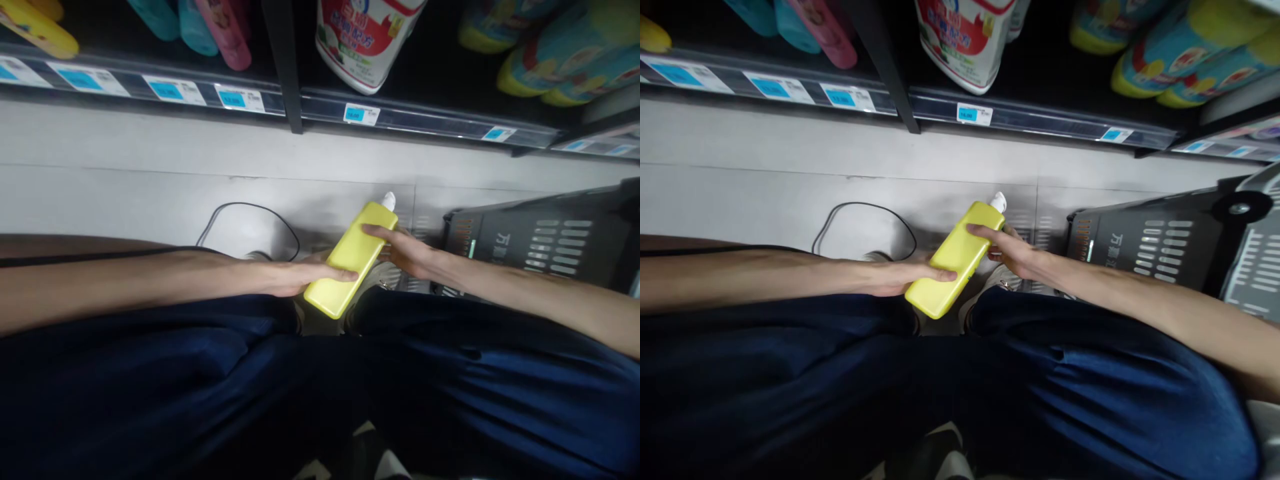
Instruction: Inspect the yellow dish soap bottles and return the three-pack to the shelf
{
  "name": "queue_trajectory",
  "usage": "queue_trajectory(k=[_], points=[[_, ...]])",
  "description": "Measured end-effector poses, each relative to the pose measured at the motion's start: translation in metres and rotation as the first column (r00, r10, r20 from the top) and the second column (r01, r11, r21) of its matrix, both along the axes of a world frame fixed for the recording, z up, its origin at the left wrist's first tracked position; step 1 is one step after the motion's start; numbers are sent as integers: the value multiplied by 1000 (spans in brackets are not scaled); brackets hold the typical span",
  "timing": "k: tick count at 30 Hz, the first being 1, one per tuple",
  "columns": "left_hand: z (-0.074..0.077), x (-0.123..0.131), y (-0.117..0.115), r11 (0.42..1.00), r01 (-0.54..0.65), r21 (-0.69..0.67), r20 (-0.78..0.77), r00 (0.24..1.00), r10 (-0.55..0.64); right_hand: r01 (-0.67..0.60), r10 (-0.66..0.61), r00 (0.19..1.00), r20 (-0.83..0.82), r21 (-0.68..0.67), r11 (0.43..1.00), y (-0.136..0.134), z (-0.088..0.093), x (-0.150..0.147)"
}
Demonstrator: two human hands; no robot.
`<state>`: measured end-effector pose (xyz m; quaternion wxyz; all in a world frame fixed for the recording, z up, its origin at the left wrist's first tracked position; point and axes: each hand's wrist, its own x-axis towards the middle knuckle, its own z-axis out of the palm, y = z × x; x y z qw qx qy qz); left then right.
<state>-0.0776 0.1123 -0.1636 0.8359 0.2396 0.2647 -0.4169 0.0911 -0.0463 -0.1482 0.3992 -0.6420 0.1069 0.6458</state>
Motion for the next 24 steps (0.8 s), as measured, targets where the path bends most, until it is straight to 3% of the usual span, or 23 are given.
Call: queue_trajectory(k=[2,5,11,18,24], points=[[1,-1,0,999,43,12,-22,999,-42,-22,22,1000,9,-14,1000,-4,-2,2],[-2,-4,6,995,95,-4,-57,994,-95,-54,56,998,-29,78,995,-11,-2,7],[-10,-15,22,964,118,-239,-77,987,-140,-114,162,979,-124,324,939,-19,-1,21],[-8,-18,19,913,207,-352,-14,974,-226,-245,302,940,-162,299,922,-21,-1,21],[-9,-13,15,948,144,-284,-22,987,-157,-201,220,974,-53,243,949,-19,-1,14]])
